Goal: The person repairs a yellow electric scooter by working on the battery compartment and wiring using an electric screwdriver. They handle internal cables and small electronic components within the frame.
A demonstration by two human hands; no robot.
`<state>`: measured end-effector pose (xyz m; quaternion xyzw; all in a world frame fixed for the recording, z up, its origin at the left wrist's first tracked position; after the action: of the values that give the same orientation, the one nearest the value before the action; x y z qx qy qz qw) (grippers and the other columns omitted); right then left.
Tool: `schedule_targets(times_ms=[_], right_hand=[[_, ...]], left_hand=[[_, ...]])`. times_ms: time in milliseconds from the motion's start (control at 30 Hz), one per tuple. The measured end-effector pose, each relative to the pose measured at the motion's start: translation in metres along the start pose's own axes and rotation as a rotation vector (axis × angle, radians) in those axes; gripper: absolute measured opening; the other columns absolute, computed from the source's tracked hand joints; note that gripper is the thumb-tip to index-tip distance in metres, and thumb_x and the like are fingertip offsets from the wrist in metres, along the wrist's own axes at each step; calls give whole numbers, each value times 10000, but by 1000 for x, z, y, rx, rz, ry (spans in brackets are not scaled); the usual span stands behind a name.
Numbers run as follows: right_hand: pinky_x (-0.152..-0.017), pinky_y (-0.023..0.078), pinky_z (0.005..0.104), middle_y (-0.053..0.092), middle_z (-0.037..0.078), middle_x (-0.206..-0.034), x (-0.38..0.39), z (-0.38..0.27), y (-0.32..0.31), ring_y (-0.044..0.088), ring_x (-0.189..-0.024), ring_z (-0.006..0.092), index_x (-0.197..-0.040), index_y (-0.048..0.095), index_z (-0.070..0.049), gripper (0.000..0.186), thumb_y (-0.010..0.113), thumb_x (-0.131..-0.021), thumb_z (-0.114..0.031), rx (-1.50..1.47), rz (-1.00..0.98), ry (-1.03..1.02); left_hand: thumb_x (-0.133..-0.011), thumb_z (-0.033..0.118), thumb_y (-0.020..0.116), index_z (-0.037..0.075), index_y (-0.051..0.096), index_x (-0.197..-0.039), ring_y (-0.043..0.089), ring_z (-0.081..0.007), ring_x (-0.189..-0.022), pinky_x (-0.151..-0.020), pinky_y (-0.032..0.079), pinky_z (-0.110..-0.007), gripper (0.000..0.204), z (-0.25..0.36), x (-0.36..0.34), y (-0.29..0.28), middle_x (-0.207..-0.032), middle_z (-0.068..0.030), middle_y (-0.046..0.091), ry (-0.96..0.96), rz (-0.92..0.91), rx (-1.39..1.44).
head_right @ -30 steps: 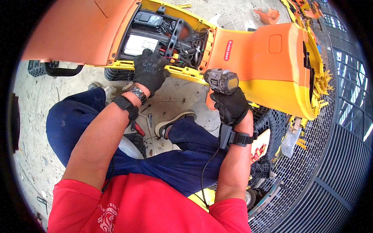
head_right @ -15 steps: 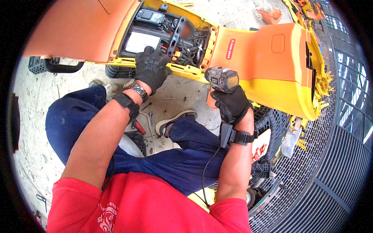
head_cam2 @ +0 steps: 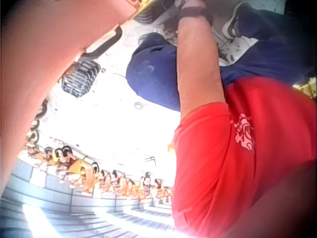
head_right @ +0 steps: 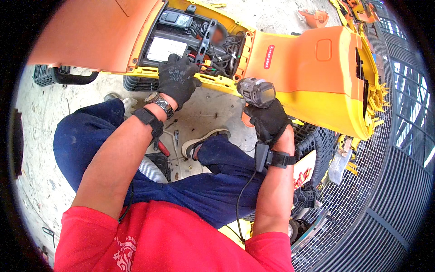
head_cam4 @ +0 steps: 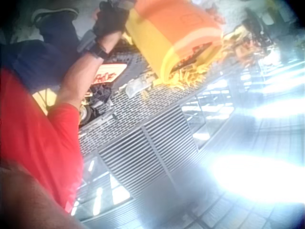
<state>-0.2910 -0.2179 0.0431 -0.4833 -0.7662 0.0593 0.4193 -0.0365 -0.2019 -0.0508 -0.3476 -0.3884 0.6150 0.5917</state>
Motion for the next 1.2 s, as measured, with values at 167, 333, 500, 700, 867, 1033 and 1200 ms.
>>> schedule_targets(times_ms=[167, 333, 500, 700, 867, 1033, 1200], right_hand=[[-622, 476, 273, 628, -18, -918, 1, -6, 4, 543, -741, 82, -1180, 636, -51, 366, 713, -822, -43, 38, 2, 21], [-619, 483, 279, 633, -8, -913, -1, -2, 4, 550, -740, 87, -1170, 639, -46, 363, 717, -815, -58, 83, 5, -8], [-605, 500, 291, 644, 13, -893, -3, 3, 2, 577, -707, 105, -1127, 647, -35, 331, 723, -807, -66, 94, 5, 1], [-604, 508, 298, 650, 15, -888, -2, -4, 2, 583, -697, 106, -1102, 652, -24, 314, 727, -799, -59, 174, -7, 36], [-623, 511, 300, 654, 5, -914, -6, 4, -4, 590, -740, 96, -1108, 656, -28, 317, 723, -799, -50, 199, -12, 11], [-606, 508, 312, 669, 32, -825, -6, 6, 3, 605, -678, 126, -1047, 679, -31, 276, 720, -785, -110, 32, 7, -71], [-595, 500, 305, 671, 36, -820, 6, 0, -2, 608, -653, 136, -1024, 688, -37, 235, 682, -795, -88, -20, 72, 18]], left_hand=[[-683, 323, 832, 231, 745, -963, 557, -285, -1053, -830, 452, -480, 308, 0, 1, 0, -1022, -16, 656, 5, 37, -2], [-673, 338, 841, 240, 749, -971, 558, -280, -1046, -818, 462, -475, 328, 0, -1, 0, -1027, -11, 657, -5, 22, -9], [-669, 351, 844, 233, 751, -971, 559, -276, -1043, -812, 468, -469, 338, 1, -2, 0, -1038, -10, 657, -8, 2, -3], [-669, 358, 843, 231, 747, -986, 558, -276, -1049, -817, 465, -473, 355, 3, -1, -3, -1041, -13, 660, -12, -2, -6], [-668, 359, 843, 240, 745, -991, 555, -275, -1067, -828, 461, -477, 358, 5, -2, -1, -1057, -23, 657, -8, -33, -18], [-732, 385, 809, 211, 749, -977, 561, -262, -1083, -846, 441, -467, 306, 2, -2, -1, -1005, -21, 682, -8, -19, -17], [-718, 400, 812, 212, 745, -983, 558, -262, -1086, -845, 439, -465, 332, -1, -3, -1, -1017, -19, 678, 4, -67, -4]])
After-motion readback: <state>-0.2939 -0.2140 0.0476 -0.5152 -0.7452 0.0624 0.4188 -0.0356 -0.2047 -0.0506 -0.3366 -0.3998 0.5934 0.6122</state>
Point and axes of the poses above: each hand's wrist, its own x-axis away from the middle knuckle, its own y-axis out of the palm, z = x × y, the point moved 3 cm from there along -x, towards the middle knuckle
